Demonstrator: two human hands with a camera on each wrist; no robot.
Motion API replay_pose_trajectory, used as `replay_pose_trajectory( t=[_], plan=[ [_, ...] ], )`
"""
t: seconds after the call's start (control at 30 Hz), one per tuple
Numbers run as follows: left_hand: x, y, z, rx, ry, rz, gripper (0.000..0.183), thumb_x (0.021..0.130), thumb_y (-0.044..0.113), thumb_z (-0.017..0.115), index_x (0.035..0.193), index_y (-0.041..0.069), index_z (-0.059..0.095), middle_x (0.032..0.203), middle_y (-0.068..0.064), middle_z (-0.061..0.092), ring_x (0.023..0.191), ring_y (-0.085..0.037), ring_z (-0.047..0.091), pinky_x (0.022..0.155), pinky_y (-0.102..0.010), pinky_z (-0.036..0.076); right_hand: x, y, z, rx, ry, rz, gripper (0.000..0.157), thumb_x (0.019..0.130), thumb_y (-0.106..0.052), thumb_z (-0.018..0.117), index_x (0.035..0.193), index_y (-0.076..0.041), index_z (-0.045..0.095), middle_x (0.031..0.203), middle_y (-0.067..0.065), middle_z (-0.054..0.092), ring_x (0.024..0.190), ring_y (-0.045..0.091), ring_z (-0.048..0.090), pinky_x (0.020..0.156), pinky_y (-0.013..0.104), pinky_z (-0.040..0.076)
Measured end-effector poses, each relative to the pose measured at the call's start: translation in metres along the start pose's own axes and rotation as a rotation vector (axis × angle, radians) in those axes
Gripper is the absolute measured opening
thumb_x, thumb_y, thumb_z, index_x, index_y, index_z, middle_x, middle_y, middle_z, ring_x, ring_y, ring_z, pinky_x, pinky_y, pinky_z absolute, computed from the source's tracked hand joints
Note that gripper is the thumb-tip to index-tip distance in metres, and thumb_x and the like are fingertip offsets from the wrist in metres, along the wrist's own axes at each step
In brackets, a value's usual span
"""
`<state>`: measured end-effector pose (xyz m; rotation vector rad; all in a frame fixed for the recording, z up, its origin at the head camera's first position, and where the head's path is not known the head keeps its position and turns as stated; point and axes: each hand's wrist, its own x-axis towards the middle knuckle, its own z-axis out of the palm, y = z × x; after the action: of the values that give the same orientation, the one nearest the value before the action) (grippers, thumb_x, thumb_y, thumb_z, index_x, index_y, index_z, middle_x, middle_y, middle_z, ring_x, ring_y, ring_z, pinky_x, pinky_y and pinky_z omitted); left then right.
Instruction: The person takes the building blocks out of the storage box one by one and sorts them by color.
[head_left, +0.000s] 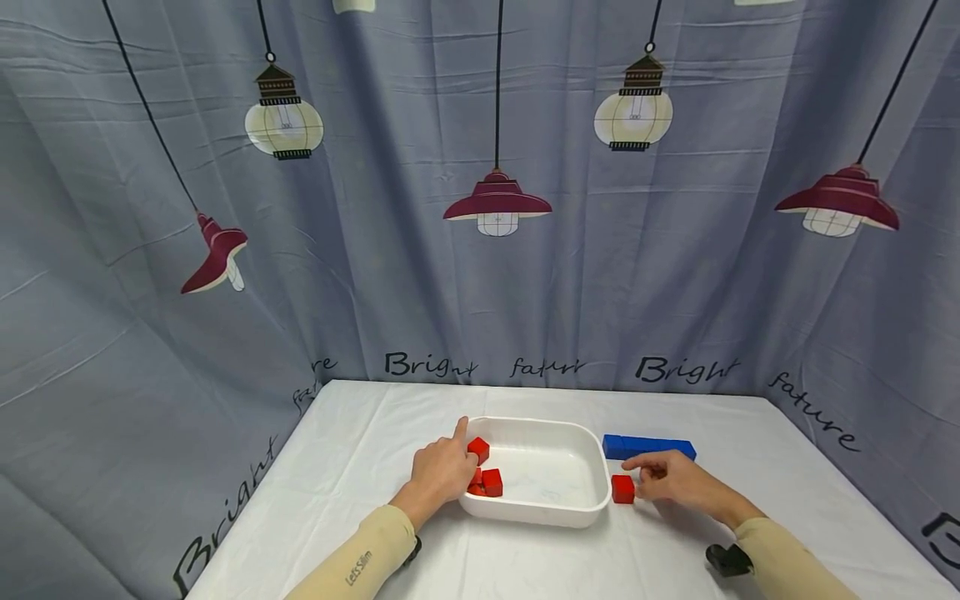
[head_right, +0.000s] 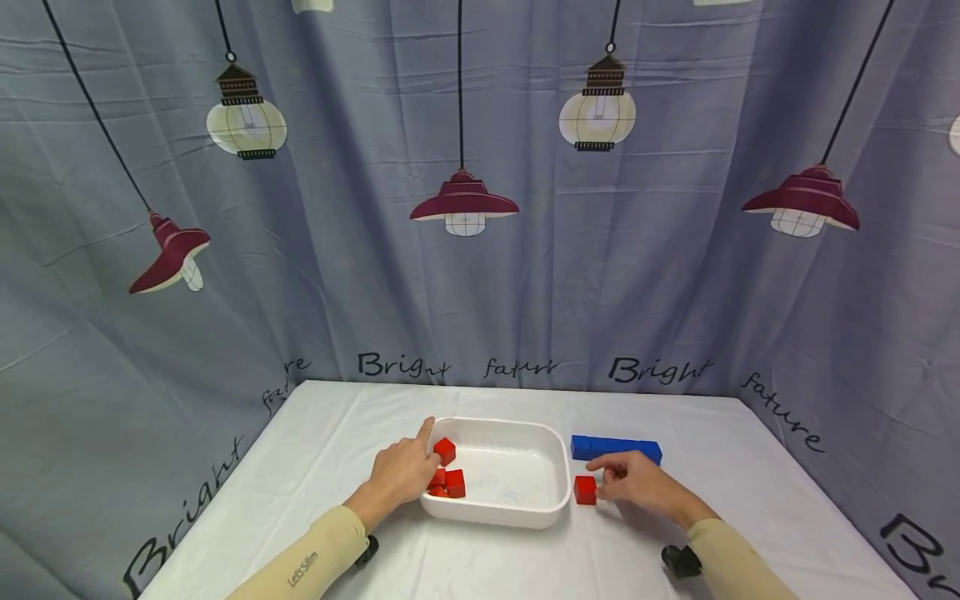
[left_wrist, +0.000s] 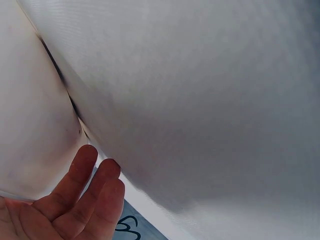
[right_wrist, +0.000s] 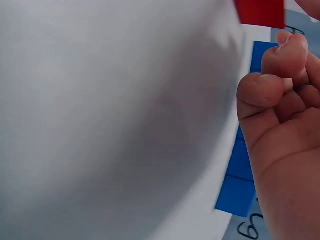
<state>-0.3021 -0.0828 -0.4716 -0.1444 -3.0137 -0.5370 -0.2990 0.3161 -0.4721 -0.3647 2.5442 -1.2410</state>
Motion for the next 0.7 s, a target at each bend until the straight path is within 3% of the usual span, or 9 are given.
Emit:
replay_pose_trajectory(
  t=[0.2, 0.47, 0.7],
  plan=[
    [-0.001, 0.000, -0.001, 0.003, 0.007, 0.002, 0.065, 0.097, 0.034, 0.055, 0.156, 0.012, 0.036, 0.079, -0.003, 0.064, 0.068, -0.021, 0.056, 0.069, -0.041, 0.051, 0.003, -0.022, -0.009, -0.016, 0.019, -0.009, 0.046, 0.087, -0.023, 0.076, 0.126, -0.002, 0.065, 0.082, 0.001, 0.053, 0.078, 0.015, 0.052, 0.064, 0.027, 0.040],
    [0.000, 0.001, -0.002, 0.008, 0.002, -0.003, 0.065, 0.097, 0.034, 0.054, 0.156, 0.013, 0.036, 0.076, -0.002, 0.063, 0.067, -0.021, 0.056, 0.069, -0.041, 0.051, 0.011, -0.058, -0.013, -0.024, -0.015, -0.142, 0.040, 0.088, -0.019, 0.074, 0.122, 0.003, 0.065, 0.080, 0.005, 0.052, 0.076, 0.014, 0.052, 0.065, 0.027, 0.043],
    [0.000, 0.001, -0.001, 0.010, -0.001, -0.005, 0.065, 0.097, 0.034, 0.054, 0.156, 0.013, 0.036, 0.087, -0.007, 0.069, 0.070, -0.022, 0.057, 0.071, -0.042, 0.052, 0.022, -0.085, -0.006, -0.076, -0.066, -0.216, 0.033, 0.090, -0.016, 0.072, 0.118, 0.000, 0.067, 0.074, 0.002, 0.050, 0.069, 0.009, 0.052, 0.065, 0.025, 0.046]
  ],
)
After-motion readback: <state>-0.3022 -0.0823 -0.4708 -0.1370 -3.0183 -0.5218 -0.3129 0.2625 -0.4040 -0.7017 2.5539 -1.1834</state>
